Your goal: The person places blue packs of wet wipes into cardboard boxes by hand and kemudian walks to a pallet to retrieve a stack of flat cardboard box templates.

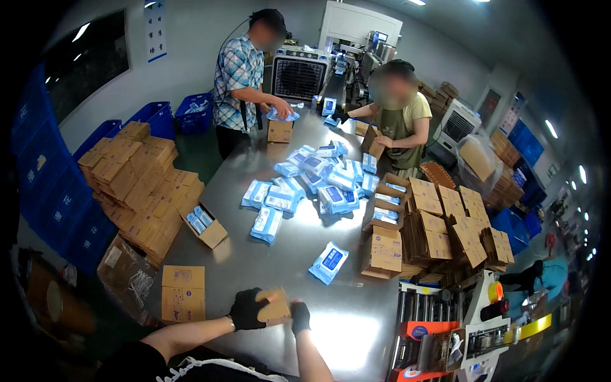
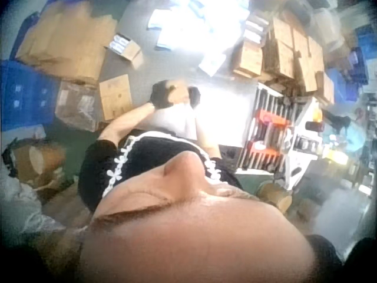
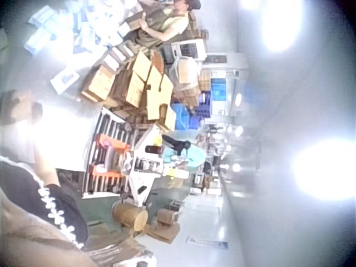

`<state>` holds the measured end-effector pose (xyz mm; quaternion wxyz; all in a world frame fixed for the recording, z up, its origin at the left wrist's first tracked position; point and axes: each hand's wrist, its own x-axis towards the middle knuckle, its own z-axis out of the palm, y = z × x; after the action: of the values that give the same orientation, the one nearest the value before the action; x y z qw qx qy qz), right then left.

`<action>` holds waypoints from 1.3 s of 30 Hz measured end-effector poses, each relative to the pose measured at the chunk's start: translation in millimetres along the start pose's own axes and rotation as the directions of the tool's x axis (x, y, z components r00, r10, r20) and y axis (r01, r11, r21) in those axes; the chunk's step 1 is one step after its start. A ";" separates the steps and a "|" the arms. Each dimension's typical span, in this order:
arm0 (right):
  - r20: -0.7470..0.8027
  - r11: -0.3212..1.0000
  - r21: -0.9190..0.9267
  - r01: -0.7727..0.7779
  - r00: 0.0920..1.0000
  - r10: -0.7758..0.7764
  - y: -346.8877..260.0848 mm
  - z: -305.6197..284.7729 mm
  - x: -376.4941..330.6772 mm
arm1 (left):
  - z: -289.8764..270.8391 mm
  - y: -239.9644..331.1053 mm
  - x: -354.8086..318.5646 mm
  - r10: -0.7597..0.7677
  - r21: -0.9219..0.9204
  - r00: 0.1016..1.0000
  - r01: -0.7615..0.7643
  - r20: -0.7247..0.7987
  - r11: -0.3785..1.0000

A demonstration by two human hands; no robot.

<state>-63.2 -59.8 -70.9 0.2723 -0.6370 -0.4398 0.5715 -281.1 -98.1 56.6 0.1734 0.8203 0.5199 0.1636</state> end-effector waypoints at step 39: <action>0.638 -0.003 -0.761 0.649 0.748 -0.186 -308.2 79.2 458.1 | 71.1 -69.1 -42.1 -0.836 -0.578 0.435 0.795 0.335 0.183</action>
<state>-235.0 470.3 -48.5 -0.1260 -0.3707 -0.9093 0.1411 -321.2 -116.9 -41.5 0.4976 0.2883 0.7814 0.2421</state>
